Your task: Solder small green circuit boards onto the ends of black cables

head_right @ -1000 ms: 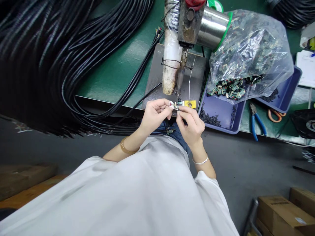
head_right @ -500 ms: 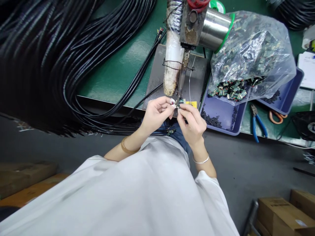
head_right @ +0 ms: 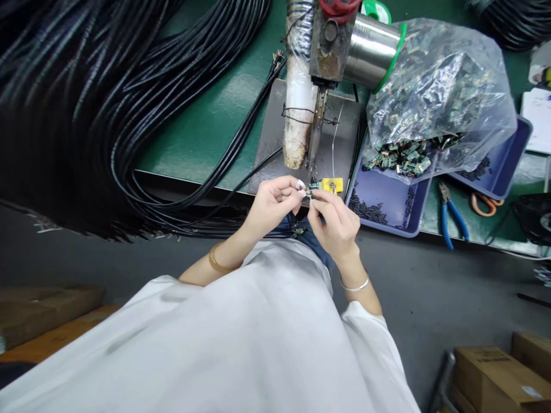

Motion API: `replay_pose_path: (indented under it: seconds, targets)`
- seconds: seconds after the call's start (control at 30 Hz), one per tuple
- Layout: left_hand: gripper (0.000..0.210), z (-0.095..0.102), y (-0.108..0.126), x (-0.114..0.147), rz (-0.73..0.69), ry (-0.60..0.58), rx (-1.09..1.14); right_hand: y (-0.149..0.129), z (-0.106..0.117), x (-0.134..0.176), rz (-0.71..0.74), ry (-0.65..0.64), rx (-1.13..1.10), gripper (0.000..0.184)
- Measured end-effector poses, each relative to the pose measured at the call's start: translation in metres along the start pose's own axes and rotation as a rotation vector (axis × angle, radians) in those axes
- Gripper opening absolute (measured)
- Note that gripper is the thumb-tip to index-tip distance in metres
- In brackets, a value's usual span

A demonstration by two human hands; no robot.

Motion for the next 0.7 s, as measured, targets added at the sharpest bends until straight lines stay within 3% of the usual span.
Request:
replay_pose_path:
  seconds: [0.1,0.2,0.27,0.37,0.43,0.57,0.63,0.7]
  targets:
    - [0.006,-0.003,0.000,0.004,-0.023,-0.025,-0.039,0.006,0.009,-0.002,-0.163,0.054,-0.026,0.012]
    - [0.008,-0.007,0.001,0.010,-0.078,-0.049,-0.087,0.010,0.012,-0.002,-0.364,0.002,-0.114,0.004]
    - [0.007,-0.006,0.002,0.015,-0.115,-0.025,-0.124,0.010,0.012,0.000,-0.453,-0.023,-0.184,0.008]
    - [0.013,-0.001,0.003,0.021,-0.141,0.043,-0.095,0.010,0.012,0.004,-0.573,0.055,-0.294,0.012]
    - [0.016,0.003,0.004,0.023,-0.128,0.015,-0.013,0.012,0.008,0.008,-0.640,0.088,-0.399,0.014]
    - [0.021,0.004,0.004,0.024,-0.034,-0.164,0.090,0.013,0.000,0.011,-0.686,-0.013,-0.528,0.017]
    - [0.021,0.006,0.004,0.024,0.000,-0.169,0.103,0.010,0.012,0.014,-0.646,0.066,-0.372,0.013]
    - [0.021,0.007,0.002,0.023,0.010,-0.125,0.107,0.001,0.036,0.017,-0.522,0.237,-0.128,0.012]
Point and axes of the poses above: each hand's wrist, its own x-axis away from the middle knuckle, its own z-axis out of the back of the hand, y = z × x, the point moved 4 cm from there along -x, towards the middle knuckle, and after that the axes turned 9 degrees about z, right-handed, at the moved point
